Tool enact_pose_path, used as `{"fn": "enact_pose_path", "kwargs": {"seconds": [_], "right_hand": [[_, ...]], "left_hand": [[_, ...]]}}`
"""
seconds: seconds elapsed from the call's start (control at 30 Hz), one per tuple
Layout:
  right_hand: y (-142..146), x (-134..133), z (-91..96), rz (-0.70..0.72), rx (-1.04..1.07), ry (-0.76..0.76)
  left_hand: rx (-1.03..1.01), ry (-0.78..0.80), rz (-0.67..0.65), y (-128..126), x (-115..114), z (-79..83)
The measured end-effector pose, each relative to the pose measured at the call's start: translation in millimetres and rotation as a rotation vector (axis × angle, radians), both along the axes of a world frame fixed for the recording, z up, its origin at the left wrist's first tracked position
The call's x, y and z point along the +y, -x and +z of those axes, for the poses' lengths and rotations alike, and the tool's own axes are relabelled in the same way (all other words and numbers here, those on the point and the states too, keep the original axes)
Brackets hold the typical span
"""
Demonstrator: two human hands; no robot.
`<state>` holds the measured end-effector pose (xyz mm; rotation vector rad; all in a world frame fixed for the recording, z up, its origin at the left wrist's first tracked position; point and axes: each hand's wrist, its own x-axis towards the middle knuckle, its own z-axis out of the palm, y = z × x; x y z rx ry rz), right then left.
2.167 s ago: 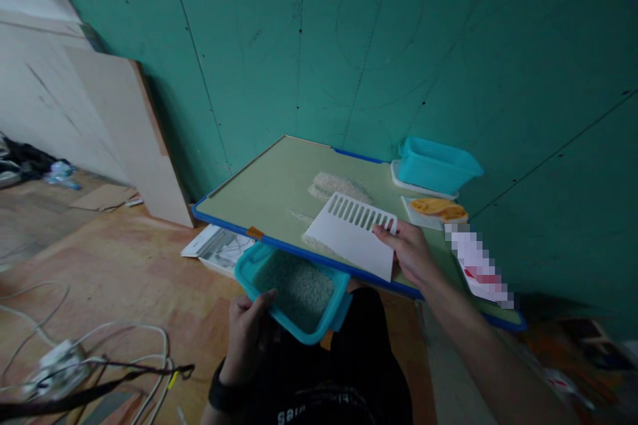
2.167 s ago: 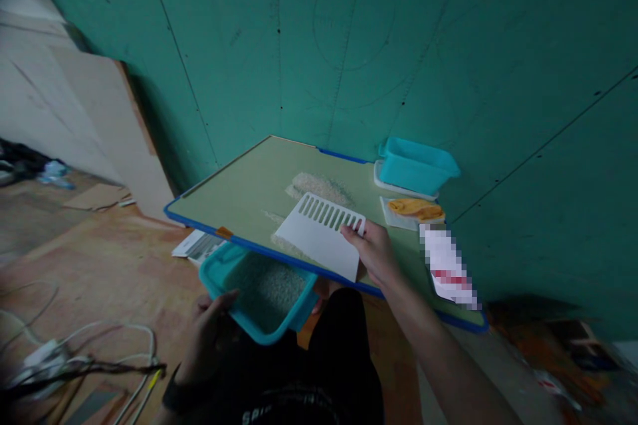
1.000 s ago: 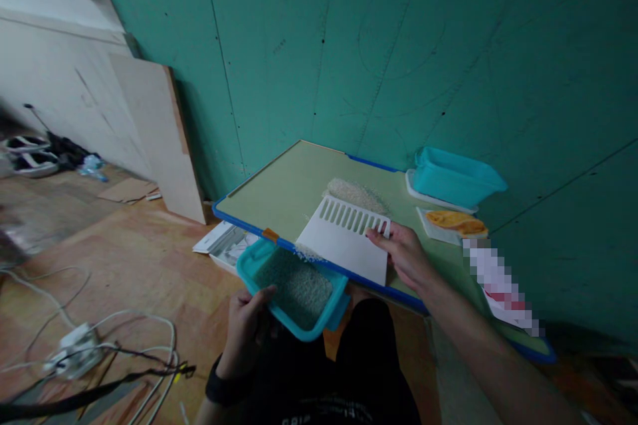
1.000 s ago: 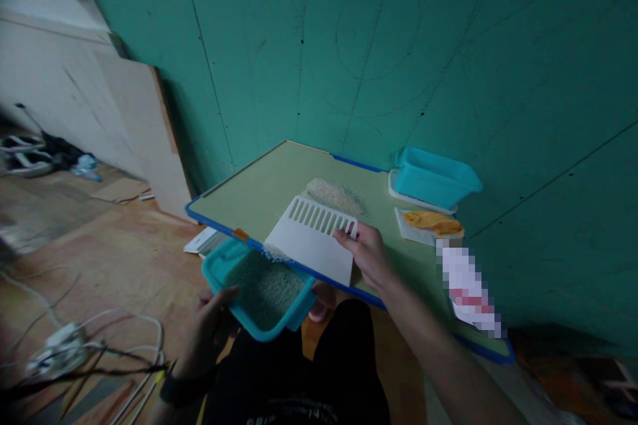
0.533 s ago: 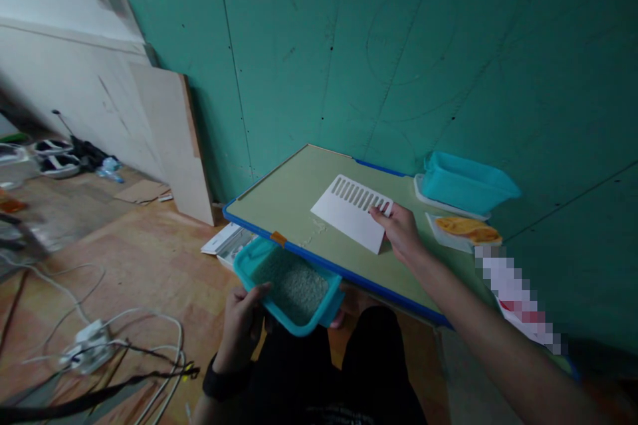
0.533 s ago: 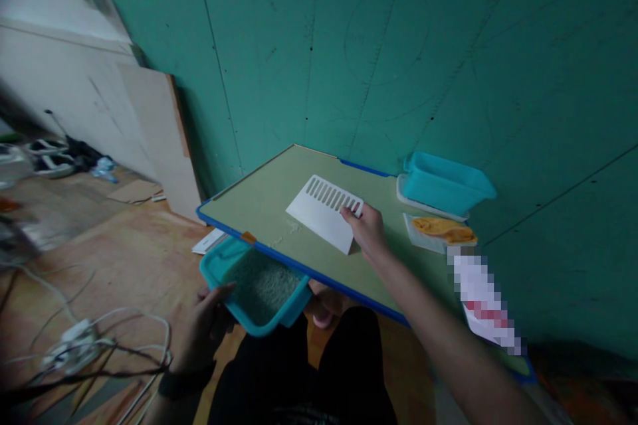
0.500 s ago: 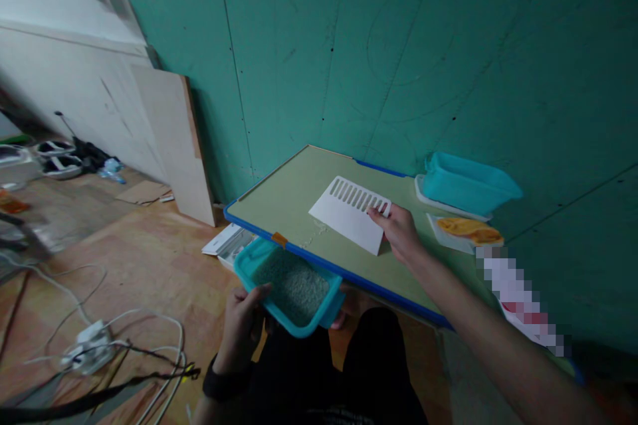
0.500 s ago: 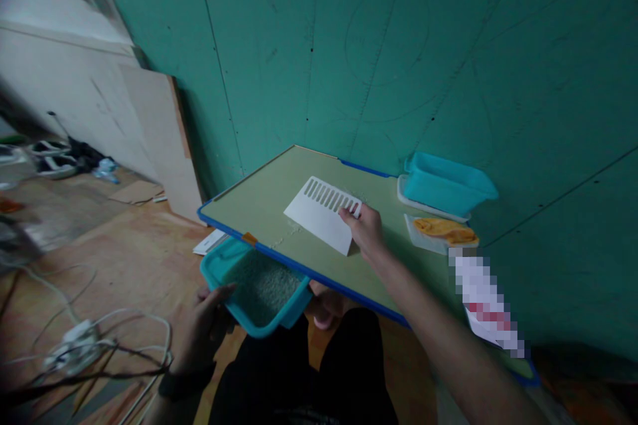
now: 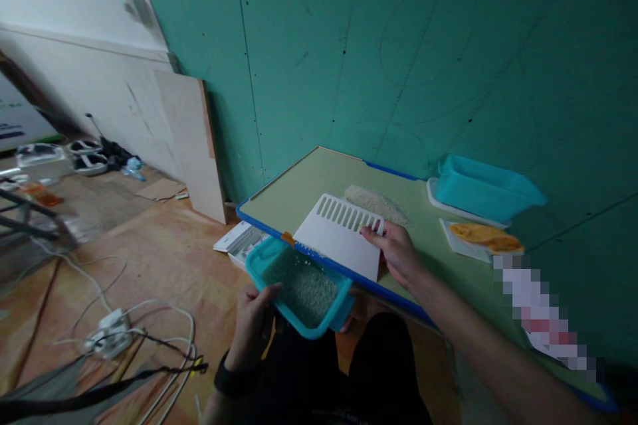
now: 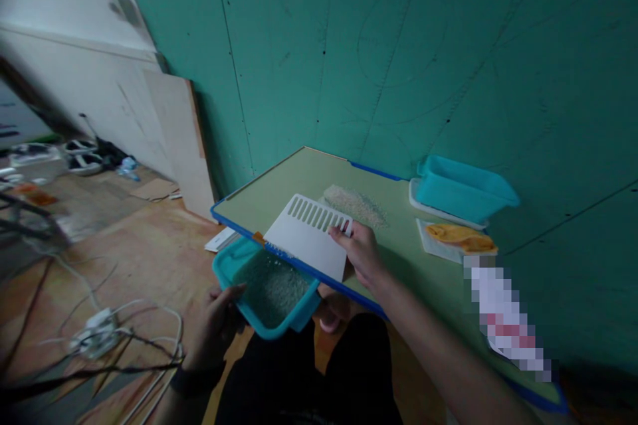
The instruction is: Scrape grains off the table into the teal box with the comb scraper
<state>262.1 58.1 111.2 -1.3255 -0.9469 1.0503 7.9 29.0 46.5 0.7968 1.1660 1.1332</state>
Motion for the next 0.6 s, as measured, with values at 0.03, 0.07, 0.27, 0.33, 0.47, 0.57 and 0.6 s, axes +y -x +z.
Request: {"fn": "enact_pose_path", "kwargs": {"seconds": [0.03,0.07,0.27,0.33,0.47,0.57,0.6], "right_hand": [[0,-1,0.7,0.001,0.013,0.001],[0,-1,1.6,0.007,0.026,0.006],[-5,5,2.7,0.001,0.059,-0.045],[-5,8,0.6,-0.027,0.039,-0.052],[-2,6,2.6,0.034,0.032,-0.004],[-12,-7,12.5,-0.003,0.03,-0.031],[-19,-15,16.0,-0.043,0.008,-0.05]], "left_hand": [[-0.028,0.011,0.003,-1,0,-3.2],[-0.046,0.016,0.004,-1,1,-6.7],[-0.059,0.006,-0.012,-2,5,-19.1],[-0.069,0.004,-0.013,-2,4,-16.3],[-0.041,0.001,-0.008,-3,-2,-5.4],[0.03,0.028,-0.011,-4,-5,0.1],[0.046,0.038,-0.013,-4,-7,0.4]]}}
